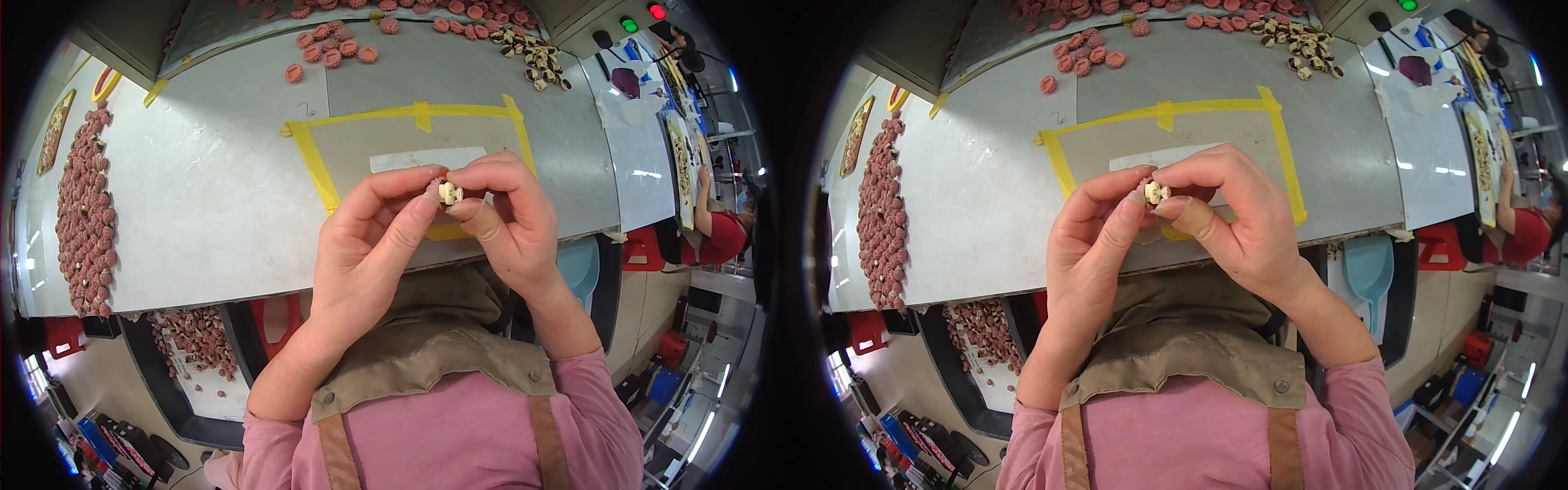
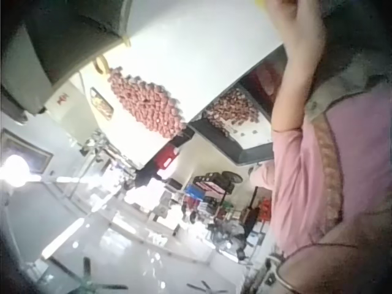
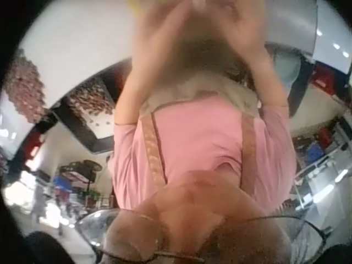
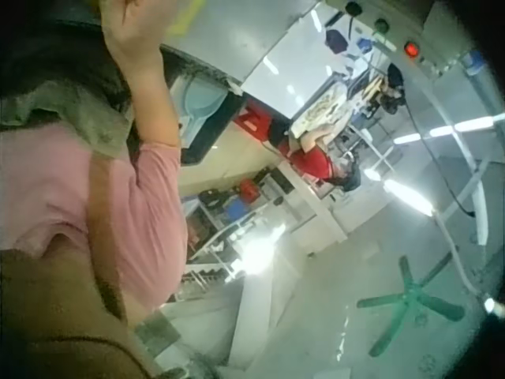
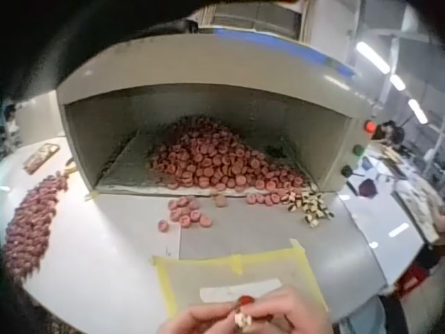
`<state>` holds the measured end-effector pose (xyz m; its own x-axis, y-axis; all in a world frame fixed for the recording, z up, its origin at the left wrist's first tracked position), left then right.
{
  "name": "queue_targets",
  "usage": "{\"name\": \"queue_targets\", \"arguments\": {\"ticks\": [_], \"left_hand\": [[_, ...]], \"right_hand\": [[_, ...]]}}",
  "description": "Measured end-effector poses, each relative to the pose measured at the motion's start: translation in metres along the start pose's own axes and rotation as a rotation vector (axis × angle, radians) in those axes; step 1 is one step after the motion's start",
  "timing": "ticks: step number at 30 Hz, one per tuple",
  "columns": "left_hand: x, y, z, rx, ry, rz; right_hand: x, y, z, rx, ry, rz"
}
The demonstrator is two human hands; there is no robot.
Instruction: The person assembles miniature figurine heads by joining hair and face pieces with adhesive by hand, and replenishes adhesive in a small cap using a squeeze bottle.
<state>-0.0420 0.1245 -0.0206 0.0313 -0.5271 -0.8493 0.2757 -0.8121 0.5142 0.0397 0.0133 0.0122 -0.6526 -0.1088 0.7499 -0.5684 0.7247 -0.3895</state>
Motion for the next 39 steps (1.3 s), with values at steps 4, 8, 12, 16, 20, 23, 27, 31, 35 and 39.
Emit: {"name": "queue_targets", "arguments": {"ticks": [4, 8, 12, 16, 20, 23, 27, 31, 35, 39], "left_hand": [[0.001, -0.002, 0.002, -0.027, 0.082, -0.056], [-0.001, -0.005, 0.004, -0.039, 0.296, -0.305], [-0.004, -0.004, 0.000, 0.009, 0.073, -0.065], [-0.002, -0.004, 0.002, 0.041, -0.032, 0.002], [0.002, 0.001, 0.002, 0.064, 0.101, -0.103], [0.007, 0.004, 0.003, 0.043, 0.224, -0.331], [0.004, 0.001, 0.002, 0.040, 0.238, -0.410], [0.003, 0.004, 0.004, 0.020, 0.215, -0.435], [0.005, 0.018, 0.009, -0.069, 0.238, -0.483], [-0.034, -0.014, 0.010, -0.142, 0.272, -0.695]], "right_hand": [[0.005, -0.001, -0.002, -0.015, -0.034, 0.064], [0.008, 0.005, -0.003, 0.042, -0.025, 0.129], [0.012, 0.005, -0.005, 0.021, -0.199, 0.214], [0.011, 0.004, -0.003, 0.032, -0.168, 0.224], [-0.001, 0.006, 0.007, 0.080, -0.133, 0.148], [-0.002, 0.007, 0.008, 0.060, -0.151, 0.176], [0.004, 0.011, 0.007, 0.013, -0.153, 0.222], [0.005, 0.010, 0.010, -0.021, -0.199, 0.212], [0.009, -0.006, 0.014, 0.079, -0.211, 0.302], [0.019, -0.007, 0.025, 0.009, -0.081, 0.326]]}}
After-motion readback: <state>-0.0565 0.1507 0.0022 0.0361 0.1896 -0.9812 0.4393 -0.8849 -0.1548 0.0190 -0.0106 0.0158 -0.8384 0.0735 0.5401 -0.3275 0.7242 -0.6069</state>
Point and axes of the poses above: each hand's wrist, its own z-axis away from the middle knuckle, its own y-axis out of the palm, x = y × z, the point moved 6 cm from there along -z, towards the middle knuckle, and after that the axes turned 6 degrees about -y, right-handed, at the moved point
